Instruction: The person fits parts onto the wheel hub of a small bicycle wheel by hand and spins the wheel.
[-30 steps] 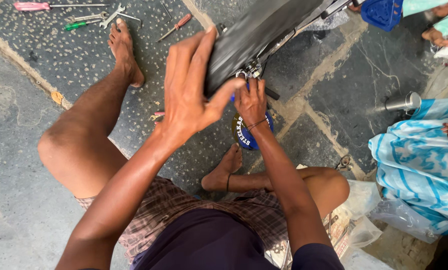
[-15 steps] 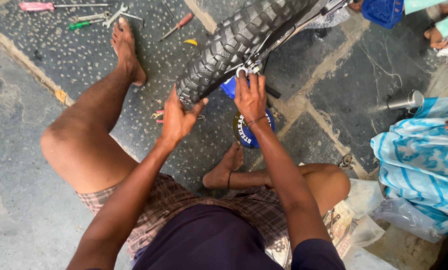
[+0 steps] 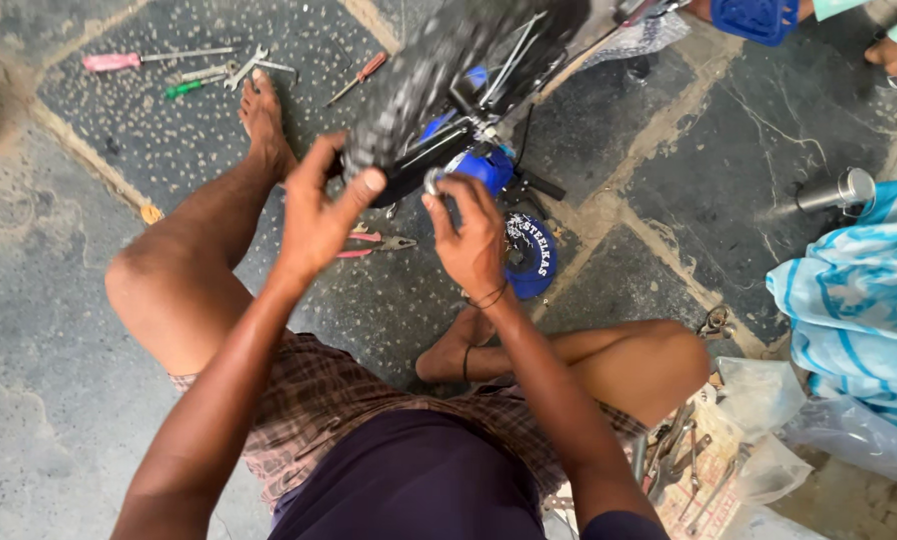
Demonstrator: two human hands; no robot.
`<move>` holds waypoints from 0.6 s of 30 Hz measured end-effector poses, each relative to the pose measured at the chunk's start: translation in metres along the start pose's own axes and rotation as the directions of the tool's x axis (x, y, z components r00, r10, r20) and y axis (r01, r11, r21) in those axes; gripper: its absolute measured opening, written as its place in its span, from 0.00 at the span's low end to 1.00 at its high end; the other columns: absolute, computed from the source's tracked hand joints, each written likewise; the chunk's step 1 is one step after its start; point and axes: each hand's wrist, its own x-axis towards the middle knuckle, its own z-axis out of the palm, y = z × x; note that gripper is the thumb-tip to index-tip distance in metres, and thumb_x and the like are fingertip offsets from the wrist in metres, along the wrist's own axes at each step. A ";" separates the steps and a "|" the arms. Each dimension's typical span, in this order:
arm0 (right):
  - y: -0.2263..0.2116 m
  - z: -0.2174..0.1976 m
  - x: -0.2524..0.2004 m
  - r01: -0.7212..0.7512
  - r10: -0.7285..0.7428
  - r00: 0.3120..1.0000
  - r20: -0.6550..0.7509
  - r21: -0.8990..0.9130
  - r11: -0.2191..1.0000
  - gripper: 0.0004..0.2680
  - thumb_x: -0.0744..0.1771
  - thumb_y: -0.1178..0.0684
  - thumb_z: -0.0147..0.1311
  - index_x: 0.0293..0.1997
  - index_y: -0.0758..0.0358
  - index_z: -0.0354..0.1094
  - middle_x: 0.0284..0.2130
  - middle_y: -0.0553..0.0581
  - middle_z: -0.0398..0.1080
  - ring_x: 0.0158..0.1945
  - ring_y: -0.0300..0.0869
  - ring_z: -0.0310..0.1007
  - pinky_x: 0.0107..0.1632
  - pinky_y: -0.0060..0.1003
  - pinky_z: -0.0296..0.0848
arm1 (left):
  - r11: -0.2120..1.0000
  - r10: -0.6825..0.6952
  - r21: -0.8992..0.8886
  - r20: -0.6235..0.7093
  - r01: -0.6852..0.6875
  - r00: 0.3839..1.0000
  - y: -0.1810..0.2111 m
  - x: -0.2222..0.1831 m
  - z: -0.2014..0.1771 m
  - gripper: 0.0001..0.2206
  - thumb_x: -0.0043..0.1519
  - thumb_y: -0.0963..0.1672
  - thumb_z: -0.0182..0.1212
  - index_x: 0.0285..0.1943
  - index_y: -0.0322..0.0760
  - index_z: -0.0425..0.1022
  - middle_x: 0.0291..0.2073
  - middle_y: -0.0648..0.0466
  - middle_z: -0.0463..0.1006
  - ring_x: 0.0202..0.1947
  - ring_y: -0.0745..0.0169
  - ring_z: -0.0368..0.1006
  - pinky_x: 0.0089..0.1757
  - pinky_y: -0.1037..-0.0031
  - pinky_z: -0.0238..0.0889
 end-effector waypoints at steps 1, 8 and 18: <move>0.015 0.003 -0.012 -0.055 0.059 0.995 0.080 -0.050 0.997 0.07 0.68 0.55 0.58 0.46 0.69 0.72 0.42 0.65 0.74 0.44 0.59 0.75 0.47 0.49 0.72 | 0.999 0.032 -0.019 0.013 -0.032 0.999 0.005 0.006 0.000 0.22 0.66 0.51 0.68 0.58 0.30 0.72 0.41 0.53 0.78 0.45 0.67 0.70 0.48 0.74 0.66; 0.201 0.003 -0.180 -0.304 0.704 0.384 0.597 -0.639 0.707 0.14 0.69 0.44 0.45 0.46 0.61 0.76 0.45 0.65 0.76 0.47 0.58 0.77 0.47 0.55 0.73 | 0.831 -0.270 0.523 0.084 0.188 0.959 0.071 0.043 -0.008 0.21 0.64 0.55 0.66 0.54 0.39 0.72 0.31 0.55 0.74 0.34 0.67 0.68 0.38 0.72 0.56; 0.246 -0.020 -0.252 -0.946 0.697 -0.307 0.648 -0.291 -0.145 0.14 0.67 0.41 0.57 0.50 0.58 0.76 0.47 0.57 0.74 0.40 0.45 0.72 0.43 0.43 0.71 | 0.988 -0.086 0.146 0.211 0.056 0.974 0.053 0.054 -0.010 0.21 0.70 0.51 0.68 0.59 0.29 0.73 0.45 0.53 0.77 0.43 0.65 0.69 0.43 0.71 0.65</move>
